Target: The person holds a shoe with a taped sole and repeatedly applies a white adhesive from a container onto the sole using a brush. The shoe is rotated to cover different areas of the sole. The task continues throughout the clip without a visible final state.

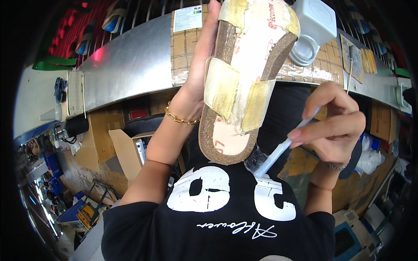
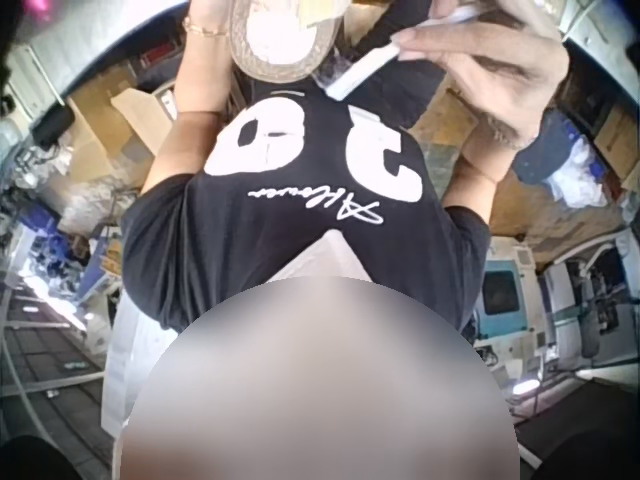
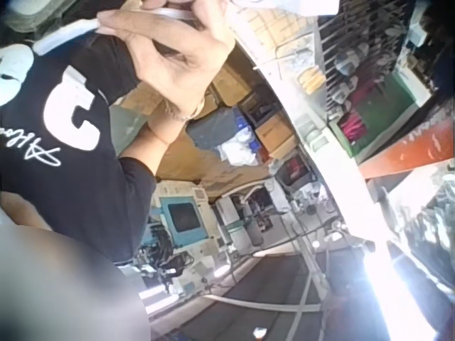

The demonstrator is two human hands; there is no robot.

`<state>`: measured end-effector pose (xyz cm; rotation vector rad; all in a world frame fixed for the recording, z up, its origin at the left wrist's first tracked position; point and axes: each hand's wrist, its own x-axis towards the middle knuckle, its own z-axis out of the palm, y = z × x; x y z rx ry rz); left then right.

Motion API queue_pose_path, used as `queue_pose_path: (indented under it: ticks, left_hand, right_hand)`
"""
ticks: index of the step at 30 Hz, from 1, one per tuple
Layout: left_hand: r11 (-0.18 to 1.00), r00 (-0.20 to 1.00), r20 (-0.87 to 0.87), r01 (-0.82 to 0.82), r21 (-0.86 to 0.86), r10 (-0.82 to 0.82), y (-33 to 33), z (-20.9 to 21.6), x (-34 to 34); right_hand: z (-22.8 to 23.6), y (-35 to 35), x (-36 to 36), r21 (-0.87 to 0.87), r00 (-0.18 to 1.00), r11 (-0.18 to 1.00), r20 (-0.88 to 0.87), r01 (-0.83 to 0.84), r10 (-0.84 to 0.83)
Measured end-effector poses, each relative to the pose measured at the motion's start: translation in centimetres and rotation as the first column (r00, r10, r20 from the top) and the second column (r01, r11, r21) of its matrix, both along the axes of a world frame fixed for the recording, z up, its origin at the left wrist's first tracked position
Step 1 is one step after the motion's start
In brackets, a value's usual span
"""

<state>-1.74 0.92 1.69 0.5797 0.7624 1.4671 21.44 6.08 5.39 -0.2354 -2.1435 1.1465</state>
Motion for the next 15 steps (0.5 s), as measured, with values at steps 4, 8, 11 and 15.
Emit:
queue_pose_path:
  ticks: [4, 8, 11, 15]
  left_hand:
    - [0.999, 1.000, -0.008, 0.010, -0.034, -0.010, 0.0, 0.3, 0.3]
    - [0.998, 1.000, -0.015, 0.001, -0.058, -0.002, -0.2, 0.3, 0.3]
    - [0.999, 0.995, -0.089, -0.049, -0.016, 0.047, -0.5, 0.1, 0.0]
    - [0.999, 0.991, -0.125, -0.046, -0.016, 0.043, -0.9, -0.3, -1.3]
  right_hand:
    - [-0.3, -0.1, 0.2, -0.062, 0.999, 0.997, 0.027, 0.043, -0.042]
    - [0.6, 0.3, 0.1, -0.198, 0.995, 0.978, -0.093, -0.064, 0.046]
    - [1.6, 1.6, -2.3, 0.136, 0.955, 0.946, -0.008, 0.294, -0.296]
    - [1.0, 4.1, -6.9, 0.177, 0.727, 0.708, -0.071, 0.683, -0.683]
